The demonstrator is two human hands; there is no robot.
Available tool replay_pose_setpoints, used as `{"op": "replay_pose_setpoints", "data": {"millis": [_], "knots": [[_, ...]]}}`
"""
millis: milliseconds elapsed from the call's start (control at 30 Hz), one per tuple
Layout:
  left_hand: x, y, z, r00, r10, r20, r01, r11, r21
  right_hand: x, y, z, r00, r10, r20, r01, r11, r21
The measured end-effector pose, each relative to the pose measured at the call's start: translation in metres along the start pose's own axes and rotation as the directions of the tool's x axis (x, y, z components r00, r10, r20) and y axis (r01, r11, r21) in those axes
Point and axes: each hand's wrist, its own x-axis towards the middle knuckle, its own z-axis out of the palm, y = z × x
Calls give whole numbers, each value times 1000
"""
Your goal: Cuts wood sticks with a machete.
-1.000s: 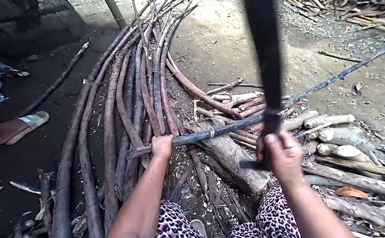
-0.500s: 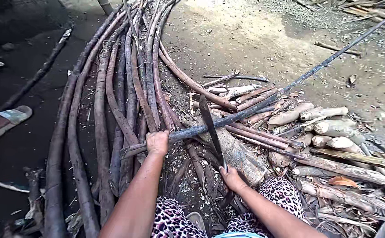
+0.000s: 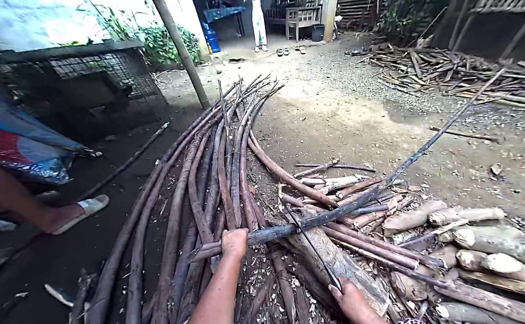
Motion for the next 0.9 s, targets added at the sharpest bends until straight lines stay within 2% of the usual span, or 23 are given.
{"op": "replay_pose_setpoints", "data": {"millis": [67, 133, 233, 300, 333, 367, 400, 467, 500, 567, 600, 633, 667, 700, 733, 767, 800, 833, 867, 900], "knots": [[-2, 3, 3, 1000, -3, -1, 3, 1000, -9, -7, 7, 22, 998, -42, -41, 53, 944, 327], [-5, 4, 3, 1000, -7, -18, 7, 1000, -7, -19, 3, 37, 998, -39, -52, 61, 835, 546], [-13, 4, 0, 998, 19, -57, -20, 1000, -7, -39, -6, 21, 993, -91, -79, 120, 800, 588], [-13, 3, 0, 999, 24, -47, -24, 1000, -18, -62, -24, -10, 961, -207, -182, 275, 773, 572], [-10, 2, 4, 999, 16, -43, -17, 1000, -24, -73, -35, -28, 915, -294, -277, 403, 724, 560], [-6, 1, 8, 999, 9, -43, -11, 999, -33, -82, -46, -45, 834, -384, -396, 549, 646, 530], [-2, 0, 13, 999, 5, -51, -7, 999, -35, -90, -57, -63, 719, -462, -519, 692, 542, 477], [2, 0, 13, 998, 5, -69, -7, 999, -32, -102, -80, -98, 424, -557, -714, 904, 307, 297], [3, -1, 13, 997, 8, -80, -11, 1000, -28, -109, -94, -115, 258, -565, -783, 964, 202, 172], [4, -1, 14, 996, 14, -87, -15, 1000, -11, -112, -125, -143, -51, -481, -875, 995, 48, -85], [5, 0, 15, 996, 15, -89, -16, 1000, -3, -109, -138, -151, -153, -405, -902, 986, -3, -166], [6, -1, 16, 995, 17, -96, -17, 1000, 4, -101, -144, -150, -199, -340, -919, 979, -19, -205], [6, -1, 18, 995, 20, -101, -19, 1000, 5, -88, -141, -139, -177, -320, -931, 980, 34, -198], [7, -1, 18, 994, 21, -103, -21, 1000, 1, -72, -126, -112, -66, -338, -939, 977, 170, -130], [7, -1, 18, 995, 22, -101, -22, 1000, -3, -52, -100, -71, 138, -370, -919, 921, 389, -19], [7, -2, 17, 995, 21, -95, -22, 1000, -7, -32, -69, -24, 415, -372, -830, 758, 646, 90], [6, -1, 16, 996, 18, -88, -19, 1000, -12, -18, -41, 17, 714, -307, -630, 501, 852, 152], [5, -1, 18, 997, 16, -80, -17, 1000, -21, -6, -22, 46, 924, -155, -351, 223, 961, 162], [3, -1, 19, 997, 15, -71, -17, 999, -31, 5, -11, 63, 990, -16, -137, 35, 990, 136], [2, -1, 17, 997, 18, -72, -20, 999, -35, 11, -10, 66, 998, 51, -29, -47, 990, 136]]}}
